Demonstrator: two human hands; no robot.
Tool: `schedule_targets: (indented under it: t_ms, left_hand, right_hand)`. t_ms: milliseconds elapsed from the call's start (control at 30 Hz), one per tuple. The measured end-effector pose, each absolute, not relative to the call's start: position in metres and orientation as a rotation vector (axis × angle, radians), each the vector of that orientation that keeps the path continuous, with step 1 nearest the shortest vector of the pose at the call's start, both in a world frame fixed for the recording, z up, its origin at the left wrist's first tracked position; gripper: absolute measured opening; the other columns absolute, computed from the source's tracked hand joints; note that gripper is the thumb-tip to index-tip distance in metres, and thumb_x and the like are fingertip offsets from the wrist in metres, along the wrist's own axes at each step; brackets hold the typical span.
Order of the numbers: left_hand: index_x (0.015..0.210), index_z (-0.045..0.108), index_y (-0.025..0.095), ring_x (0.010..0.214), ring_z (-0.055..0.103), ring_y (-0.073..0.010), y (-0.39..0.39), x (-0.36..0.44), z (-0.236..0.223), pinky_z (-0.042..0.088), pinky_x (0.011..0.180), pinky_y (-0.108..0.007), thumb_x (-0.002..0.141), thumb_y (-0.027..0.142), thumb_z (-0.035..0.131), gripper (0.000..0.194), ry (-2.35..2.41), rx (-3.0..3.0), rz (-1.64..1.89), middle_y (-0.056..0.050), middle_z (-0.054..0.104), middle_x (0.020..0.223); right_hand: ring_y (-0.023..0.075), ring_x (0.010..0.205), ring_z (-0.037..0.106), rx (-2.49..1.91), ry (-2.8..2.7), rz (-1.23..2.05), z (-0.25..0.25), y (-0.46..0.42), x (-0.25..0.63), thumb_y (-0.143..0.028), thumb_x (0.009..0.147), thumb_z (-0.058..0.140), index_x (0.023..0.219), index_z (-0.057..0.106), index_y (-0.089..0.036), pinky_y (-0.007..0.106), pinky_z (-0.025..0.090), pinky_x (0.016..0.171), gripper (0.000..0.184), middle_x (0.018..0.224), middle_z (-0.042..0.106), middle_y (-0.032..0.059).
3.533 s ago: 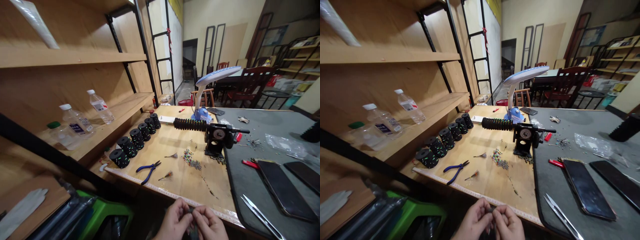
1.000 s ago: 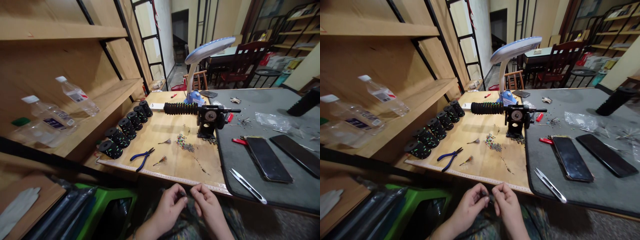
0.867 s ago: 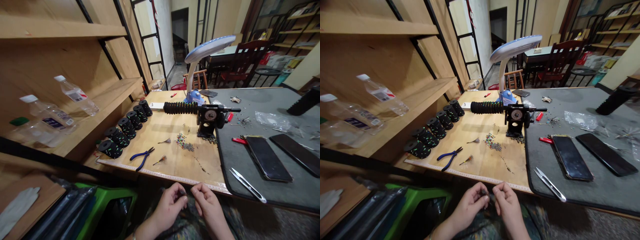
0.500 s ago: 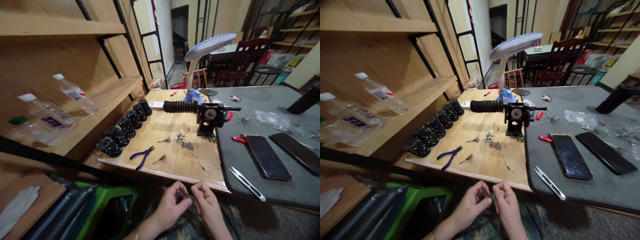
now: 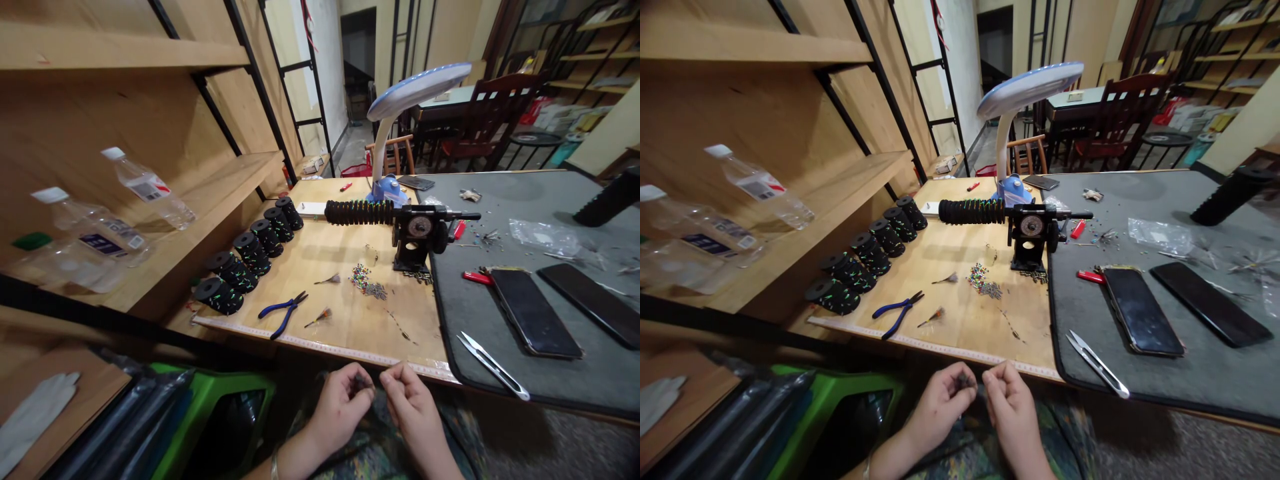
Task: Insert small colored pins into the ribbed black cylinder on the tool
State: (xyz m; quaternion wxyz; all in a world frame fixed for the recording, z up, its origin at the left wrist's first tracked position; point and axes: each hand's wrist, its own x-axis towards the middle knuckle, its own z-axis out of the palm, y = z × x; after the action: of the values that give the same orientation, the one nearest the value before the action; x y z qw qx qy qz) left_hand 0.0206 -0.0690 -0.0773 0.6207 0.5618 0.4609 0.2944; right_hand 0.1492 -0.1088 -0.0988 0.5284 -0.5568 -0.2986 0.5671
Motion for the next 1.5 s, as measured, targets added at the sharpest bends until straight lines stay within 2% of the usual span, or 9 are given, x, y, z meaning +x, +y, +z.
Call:
schedule_targets:
  t_ms: [100,267,467,633,867,1033,1233,1333,1500]
  left_hand:
    - [0.065,0.060,0.015,0.056,0.044,-0.0110,-0.070,0.022,-0.078,0.035,0.055,-0.022,0.071,0.022,0.063,0.010,1.072,1.316,0.677,0.002,0.053,0.059]
    - [0.073,0.067,0.014,0.058,0.046,-0.0121,-0.067,0.017,-0.082,0.035,0.056,-0.022,0.075,0.024,0.065,0.011,1.108,1.380,0.693,0.000,0.057,0.062]
    - [0.079,0.061,0.016,0.068,0.052,-0.0144,-0.058,0.008,-0.074,0.041,0.064,-0.023,0.086,0.029,0.059,0.015,1.053,1.435,0.776,-0.002,0.059,0.073]
    - [0.077,0.058,0.017,0.064,0.051,-0.0134,-0.056,0.010,-0.072,0.041,0.062,-0.023,0.086,0.040,0.061,0.025,1.050,1.350,0.858,0.001,0.053,0.067]
    - [0.073,0.058,0.017,0.061,0.051,-0.0132,-0.050,0.012,-0.073,0.041,0.061,-0.023,0.083,0.044,0.065,0.030,1.082,1.274,0.935,0.002,0.054,0.062]
    - [0.077,0.059,0.017,0.060,0.051,-0.0126,-0.035,-0.003,-0.072,0.039,0.058,-0.022,0.080,0.044,0.067,0.029,1.158,1.200,1.015,0.002,0.055,0.061]
    - [0.089,0.065,0.015,0.062,0.052,-0.0125,-0.036,-0.013,-0.068,0.040,0.061,-0.024,0.077,0.042,0.070,0.030,1.034,1.187,0.784,-0.001,0.061,0.070]
    - [0.085,0.068,0.014,0.069,0.052,-0.0135,-0.046,-0.006,-0.067,0.039,0.066,-0.024,0.074,0.040,0.074,0.029,0.989,1.214,0.684,-0.001,0.061,0.073]
    - [0.076,0.067,0.013,0.061,0.044,-0.0110,-0.051,0.011,-0.069,0.035,0.060,-0.023,0.072,0.043,0.075,0.031,0.959,1.156,0.656,0.002,0.053,0.064]
  right_hand:
    - [0.0069,0.041,0.024,-1.342,-0.755,1.365,-0.095,-0.108,0.150,-0.077,0.066,0.063,0.065,0.048,-0.022,0.020,0.019,0.040,0.057,0.045,0.031,-0.0115]
    - [0.0130,0.058,0.042,-1.347,-0.905,1.289,-0.093,-0.108,0.157,-0.063,0.074,0.066,0.070,0.058,-0.019,0.023,0.036,0.055,0.044,0.063,0.049,-0.0034]
    - [0.0113,0.053,0.031,-1.428,-1.168,1.245,-0.097,-0.113,0.159,-0.035,0.081,0.058,0.062,0.048,-0.021,0.024,0.026,0.051,0.025,0.054,0.035,-0.0076]
    - [0.0119,0.054,0.034,-1.453,-1.232,1.137,-0.099,-0.114,0.159,-0.028,0.079,0.054,0.062,0.045,-0.022,0.025,0.027,0.052,0.020,0.056,0.037,-0.0063]
    - [0.0124,0.054,0.034,-1.463,-1.245,1.114,-0.102,-0.115,0.161,-0.029,0.079,0.051,0.063,0.044,-0.022,0.025,0.027,0.053,0.019,0.057,0.036,-0.0059]
    - [0.0126,0.055,0.035,-1.433,-1.066,1.154,-0.103,-0.115,0.167,-0.035,0.077,0.057,0.062,0.047,-0.022,0.025,0.028,0.052,0.023,0.059,0.039,-0.0052]
    - [0.0110,0.048,0.035,-1.329,-0.884,1.326,-0.094,-0.113,0.169,-0.052,0.078,0.063,0.066,0.052,-0.021,0.024,0.028,0.048,0.035,0.053,0.040,-0.0069]
    - [0.0120,0.050,0.040,-1.346,-0.898,1.290,-0.089,-0.112,0.168,-0.057,0.076,0.065,0.065,0.053,-0.020,0.024,0.031,0.050,0.040,0.055,0.044,-0.0055]
    - [0.0126,0.053,0.042,-1.396,-1.027,1.181,-0.089,-0.113,0.168,-0.055,0.079,0.063,0.065,0.055,-0.019,0.024,0.033,0.051,0.039,0.057,0.047,-0.0044]
